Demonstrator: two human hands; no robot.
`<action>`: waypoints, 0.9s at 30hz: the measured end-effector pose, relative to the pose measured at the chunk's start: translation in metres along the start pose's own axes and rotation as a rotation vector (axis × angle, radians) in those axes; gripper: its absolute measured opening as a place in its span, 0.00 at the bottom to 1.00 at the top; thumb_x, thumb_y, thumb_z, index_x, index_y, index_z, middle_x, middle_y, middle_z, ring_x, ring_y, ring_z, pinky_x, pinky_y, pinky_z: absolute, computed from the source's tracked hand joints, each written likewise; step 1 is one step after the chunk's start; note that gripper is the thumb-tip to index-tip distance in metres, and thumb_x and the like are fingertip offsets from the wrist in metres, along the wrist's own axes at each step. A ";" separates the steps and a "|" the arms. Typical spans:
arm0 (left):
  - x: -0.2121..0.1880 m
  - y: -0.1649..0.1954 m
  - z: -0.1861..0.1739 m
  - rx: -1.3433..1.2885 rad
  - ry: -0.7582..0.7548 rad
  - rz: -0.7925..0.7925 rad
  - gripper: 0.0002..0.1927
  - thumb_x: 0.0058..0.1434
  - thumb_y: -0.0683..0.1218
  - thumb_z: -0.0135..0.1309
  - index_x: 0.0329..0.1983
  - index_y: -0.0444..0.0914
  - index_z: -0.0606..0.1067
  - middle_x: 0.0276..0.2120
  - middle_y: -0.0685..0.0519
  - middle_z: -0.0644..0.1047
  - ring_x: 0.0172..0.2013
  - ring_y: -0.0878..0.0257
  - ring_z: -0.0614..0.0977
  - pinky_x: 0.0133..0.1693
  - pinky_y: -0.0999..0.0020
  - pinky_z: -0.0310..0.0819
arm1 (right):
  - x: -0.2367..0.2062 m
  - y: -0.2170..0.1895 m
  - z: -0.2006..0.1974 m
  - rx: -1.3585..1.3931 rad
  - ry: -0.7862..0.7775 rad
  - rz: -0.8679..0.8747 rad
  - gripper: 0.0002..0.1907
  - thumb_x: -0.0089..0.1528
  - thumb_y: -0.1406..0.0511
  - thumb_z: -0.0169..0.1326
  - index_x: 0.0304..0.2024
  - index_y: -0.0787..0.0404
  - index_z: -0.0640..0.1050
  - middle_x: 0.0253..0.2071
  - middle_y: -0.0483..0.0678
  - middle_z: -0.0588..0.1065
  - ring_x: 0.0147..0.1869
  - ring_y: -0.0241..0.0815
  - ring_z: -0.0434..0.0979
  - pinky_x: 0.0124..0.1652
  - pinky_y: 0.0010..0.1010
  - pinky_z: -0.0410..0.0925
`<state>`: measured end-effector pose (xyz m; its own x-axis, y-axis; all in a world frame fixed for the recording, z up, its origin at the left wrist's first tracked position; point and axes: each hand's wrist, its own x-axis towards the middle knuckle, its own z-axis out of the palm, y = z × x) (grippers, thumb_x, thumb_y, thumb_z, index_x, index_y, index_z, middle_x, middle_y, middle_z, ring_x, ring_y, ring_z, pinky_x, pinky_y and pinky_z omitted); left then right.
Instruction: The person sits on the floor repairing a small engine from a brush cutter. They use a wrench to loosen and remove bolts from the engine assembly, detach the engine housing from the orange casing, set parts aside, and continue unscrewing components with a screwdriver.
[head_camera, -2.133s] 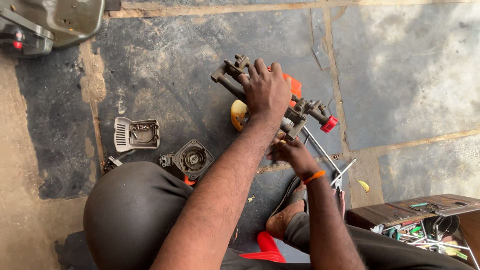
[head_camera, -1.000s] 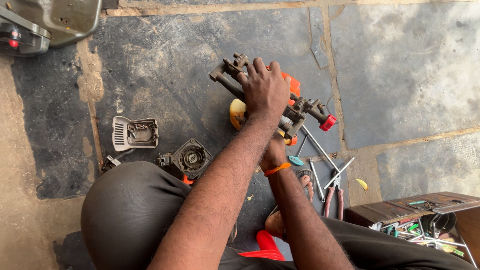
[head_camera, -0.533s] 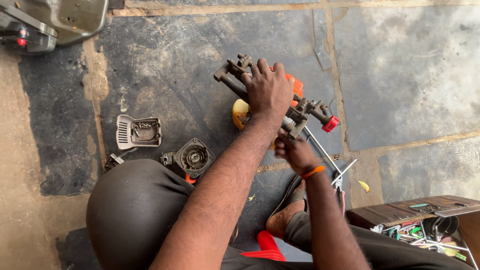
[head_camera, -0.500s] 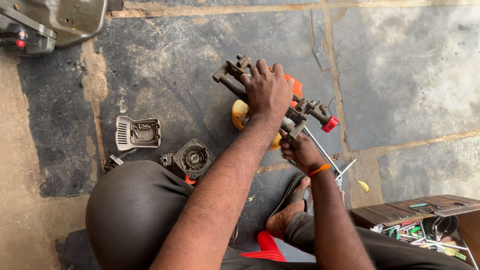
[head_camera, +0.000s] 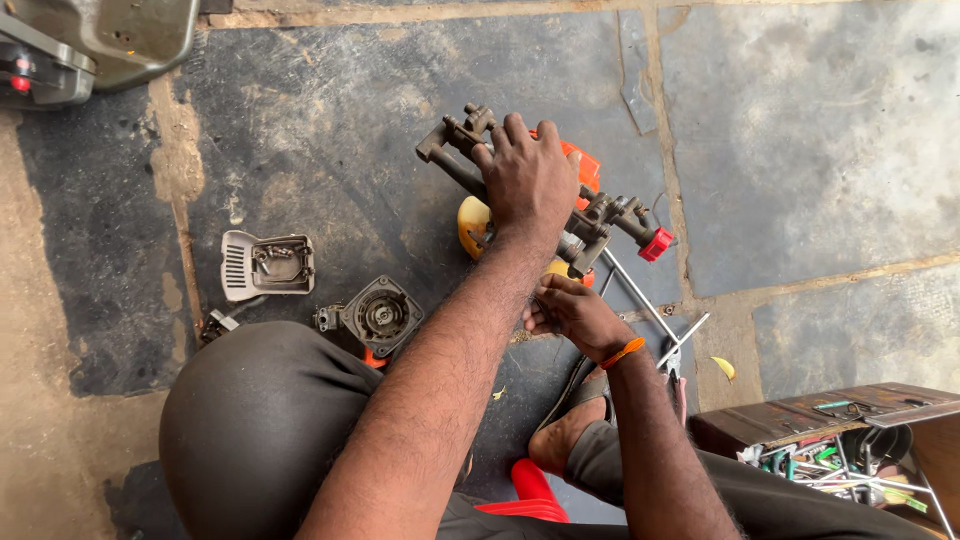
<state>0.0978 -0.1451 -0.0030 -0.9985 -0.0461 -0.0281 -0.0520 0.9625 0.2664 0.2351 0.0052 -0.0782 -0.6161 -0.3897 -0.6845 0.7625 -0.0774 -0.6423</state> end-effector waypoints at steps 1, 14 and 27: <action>0.000 -0.001 0.000 0.002 0.001 -0.003 0.25 0.66 0.63 0.51 0.53 0.40 0.73 0.54 0.42 0.70 0.56 0.52 0.74 0.55 0.45 0.66 | -0.001 0.001 0.004 -0.023 0.010 0.003 0.14 0.70 0.63 0.46 0.54 0.65 0.72 0.42 0.51 0.78 0.43 0.40 0.82 0.48 0.34 0.75; -0.004 0.000 -0.006 -0.040 -0.074 0.001 0.25 0.69 0.64 0.50 0.55 0.40 0.73 0.52 0.43 0.71 0.56 0.51 0.74 0.57 0.44 0.64 | 0.028 0.007 0.043 0.141 0.259 -0.098 0.25 0.67 0.64 0.48 0.66 0.66 0.67 0.58 0.56 0.75 0.54 0.45 0.80 0.53 0.39 0.74; -0.005 0.001 -0.007 -0.023 -0.061 0.015 0.25 0.67 0.63 0.50 0.55 0.40 0.73 0.54 0.43 0.70 0.57 0.52 0.72 0.57 0.45 0.64 | 0.035 -0.014 0.091 0.387 0.405 -0.195 0.25 0.63 0.66 0.60 0.57 0.77 0.73 0.46 0.57 0.77 0.43 0.44 0.81 0.38 0.36 0.75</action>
<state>0.1025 -0.1460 0.0037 -0.9965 -0.0148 -0.0823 -0.0381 0.9564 0.2895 0.2207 -0.0907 -0.0619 -0.7199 0.0409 -0.6928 0.5975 -0.4714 -0.6487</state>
